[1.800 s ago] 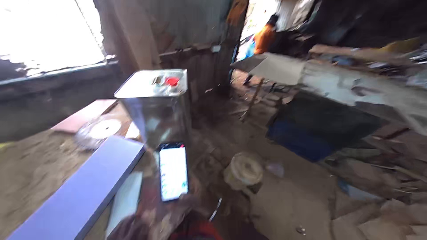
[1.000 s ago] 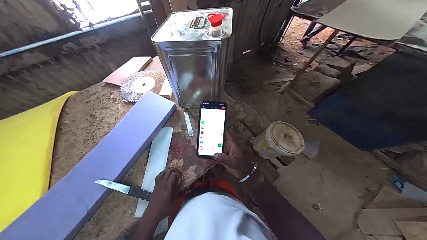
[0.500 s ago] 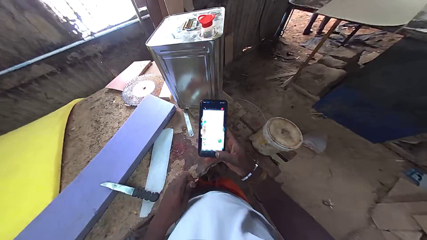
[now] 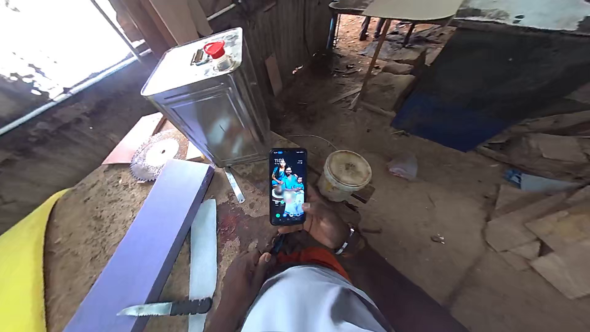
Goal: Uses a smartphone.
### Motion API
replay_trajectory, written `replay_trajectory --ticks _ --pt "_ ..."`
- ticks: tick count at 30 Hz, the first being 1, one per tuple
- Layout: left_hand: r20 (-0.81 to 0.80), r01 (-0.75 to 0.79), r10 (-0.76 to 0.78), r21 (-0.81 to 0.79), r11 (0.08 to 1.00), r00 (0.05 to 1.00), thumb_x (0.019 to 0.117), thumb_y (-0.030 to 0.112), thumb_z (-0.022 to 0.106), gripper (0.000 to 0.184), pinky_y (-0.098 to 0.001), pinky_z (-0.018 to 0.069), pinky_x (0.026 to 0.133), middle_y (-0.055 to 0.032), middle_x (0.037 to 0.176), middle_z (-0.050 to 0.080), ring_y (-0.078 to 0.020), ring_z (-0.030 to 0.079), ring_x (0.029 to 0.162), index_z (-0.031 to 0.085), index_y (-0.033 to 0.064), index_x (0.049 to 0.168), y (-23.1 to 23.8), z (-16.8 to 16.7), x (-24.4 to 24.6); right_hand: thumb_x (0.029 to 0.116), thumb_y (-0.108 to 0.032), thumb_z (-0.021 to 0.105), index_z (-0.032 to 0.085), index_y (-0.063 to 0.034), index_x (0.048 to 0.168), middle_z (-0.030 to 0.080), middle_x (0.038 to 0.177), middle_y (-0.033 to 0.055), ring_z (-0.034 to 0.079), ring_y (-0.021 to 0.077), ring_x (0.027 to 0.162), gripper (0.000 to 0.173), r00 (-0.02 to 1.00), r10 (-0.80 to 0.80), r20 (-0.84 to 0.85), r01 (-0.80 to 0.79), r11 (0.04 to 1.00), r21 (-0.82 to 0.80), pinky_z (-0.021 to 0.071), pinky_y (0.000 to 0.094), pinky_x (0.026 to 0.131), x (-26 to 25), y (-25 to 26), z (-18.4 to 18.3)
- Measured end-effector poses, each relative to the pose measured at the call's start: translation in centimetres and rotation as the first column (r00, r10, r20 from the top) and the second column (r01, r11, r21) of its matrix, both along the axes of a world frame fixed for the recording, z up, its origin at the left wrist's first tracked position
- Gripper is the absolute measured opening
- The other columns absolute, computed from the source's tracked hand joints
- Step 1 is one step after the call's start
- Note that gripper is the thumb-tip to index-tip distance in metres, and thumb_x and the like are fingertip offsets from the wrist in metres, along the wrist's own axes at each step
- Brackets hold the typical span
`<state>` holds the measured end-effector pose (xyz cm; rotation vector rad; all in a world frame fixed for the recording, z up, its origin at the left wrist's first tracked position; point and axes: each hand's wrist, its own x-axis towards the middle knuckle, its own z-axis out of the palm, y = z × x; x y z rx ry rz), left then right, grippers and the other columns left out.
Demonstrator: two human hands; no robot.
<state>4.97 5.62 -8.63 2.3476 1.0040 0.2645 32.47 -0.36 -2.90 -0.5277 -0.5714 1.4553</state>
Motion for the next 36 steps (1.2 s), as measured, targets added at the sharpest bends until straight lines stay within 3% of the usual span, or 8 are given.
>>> replay_trajectory --ticks 3,9,14,20,23,26,30,36 --pt "0.033 0.025 -0.025 -0.017 1.000 0.999 0.1045 0.061 0.039 0.056 -0.0410 0.0524 0.071 0.0007 0.068 0.055 -0.0158 0.059 0.069 0.061 0.0163 0.079 0.2 -0.2 0.5 0.0991 -0.053 0.048 0.040 -0.0238 0.153 0.051 0.145 0.0243 0.054 0.0481 0.128 0.062 0.955 0.165 -0.247 -0.150 0.986 0.078 0.0488 0.0701 0.095 0.4 -0.7 -0.5" --pt "0.115 0.086 -0.080 -0.048 0.995 0.990 0.1049 0.056 0.044 0.050 -0.0415 0.0553 0.075 0.0002 0.073 0.061 -0.0150 0.063 0.074 0.066 0.0150 0.084 0.2 -0.6 0.3 0.0967 -0.052 0.045 0.037 -0.0158 0.155 0.035 0.159 0.0245 0.035 0.0521 0.143 0.069 0.852 0.331 -0.407 -0.278 0.943 0.183 0.0326 0.0782 0.106 -1.6 -1.0 0.0" --pt "0.121 0.040 -0.035 -0.043 0.998 0.992 0.1057 0.054 0.045 0.051 -0.0440 0.0554 0.079 -0.0032 0.077 0.064 -0.0185 0.065 0.078 0.067 0.0123 0.087 -0.7 -0.2 -1.1 0.0988 -0.053 0.042 0.055 -0.0088 0.142 0.056 0.139 0.0293 0.051 0.0490 0.132 0.063 0.864 0.215 -0.455 -0.179 0.976 0.122 0.0379 0.0697 0.109 -4.0 0.5 -1.6" --pt "0.170 -0.123 0.124 -0.020 0.992 0.978 0.1066 0.051 0.045 0.049 -0.0414 0.0559 0.078 -0.0023 0.076 0.062 -0.0170 0.064 0.078 0.065 0.0126 0.083 -2.5 -0.5 -4.8 0.0997 -0.052 0.042 0.057 -0.0107 0.139 0.060 0.132 0.0280 0.062 0.0436 0.119 0.059 0.864 0.151 -0.480 -0.196 0.980 -0.045 0.0492 0.0598 0.102 -4.8 3.4 -2.3" --pt "0.174 -0.209 0.207 -0.008 0.978 0.963 0.1070 0.050 0.044 0.049 -0.0406 0.0561 0.078 -0.0025 0.077 0.063 -0.0169 0.065 0.078 0.066 0.0125 0.085 -3.5 -0.7 -6.4 0.1025 -0.058 0.036 0.053 -0.0135 0.144 0.058 0.137 0.0249 0.060 0.0404 0.123 0.063 0.929 0.193 -0.316 -0.211 0.977 -0.024 0.0493 0.0570 0.104 -4.5 5.5 -1.7" --pt "0.165 -0.298 0.299 -0.030 0.954 0.940 0.1067 0.053 0.043 0.051 -0.0421 0.0554 0.077 -0.0030 0.077 0.063 -0.0177 0.064 0.078 0.067 0.0125 0.086 -4.5 -0.5 -7.5 0.1038 -0.066 0.028 0.053 -0.0230 0.143 0.067 0.130 0.0114 0.069 0.0269 0.113 0.064 0.985 0.006 0.172 0.035 0.972 -0.231 0.0599 0.0469 0.089 -4.6 8.0 0.0" --pt "0.179 -0.381 0.392 -0.093 0.920 0.902 0.1053 0.054 0.046 0.046 -0.0397 0.0574 0.081 -0.0011 0.088 0.068 -0.0143 0.066 0.085 0.070 0.0148 0.099 -5.3 -0.3 -8.4 0.1075 -0.052 0.036 0.040 -0.0180 0.155 0.053 0.148 0.0063 0.052 0.0186 0.134 0.059 0.631 -0.136 0.764 0.425 0.884 -0.194 0.0452 0.0486 0.110 -3.7 12.3 -1.4" --pt "0.277 -0.438 0.444 -0.086 0.895 0.852 0.1055 0.035 0.053 0.026 -0.0333 0.0586 0.089 -0.0013 0.110 0.069 -0.0107 0.067 0.101 0.069 0.0153 0.115 -6.1 -0.4 -9.7 0.1090 -0.041 0.041 0.048 -0.0067 0.145 0.061 0.134 0.0086 0.059 0.0126 0.122 0.050 0.427 -0.291 0.856 0.416 0.904 0.100 0.0501 0.0385 0.106 -2.0 17.5 -4.4"
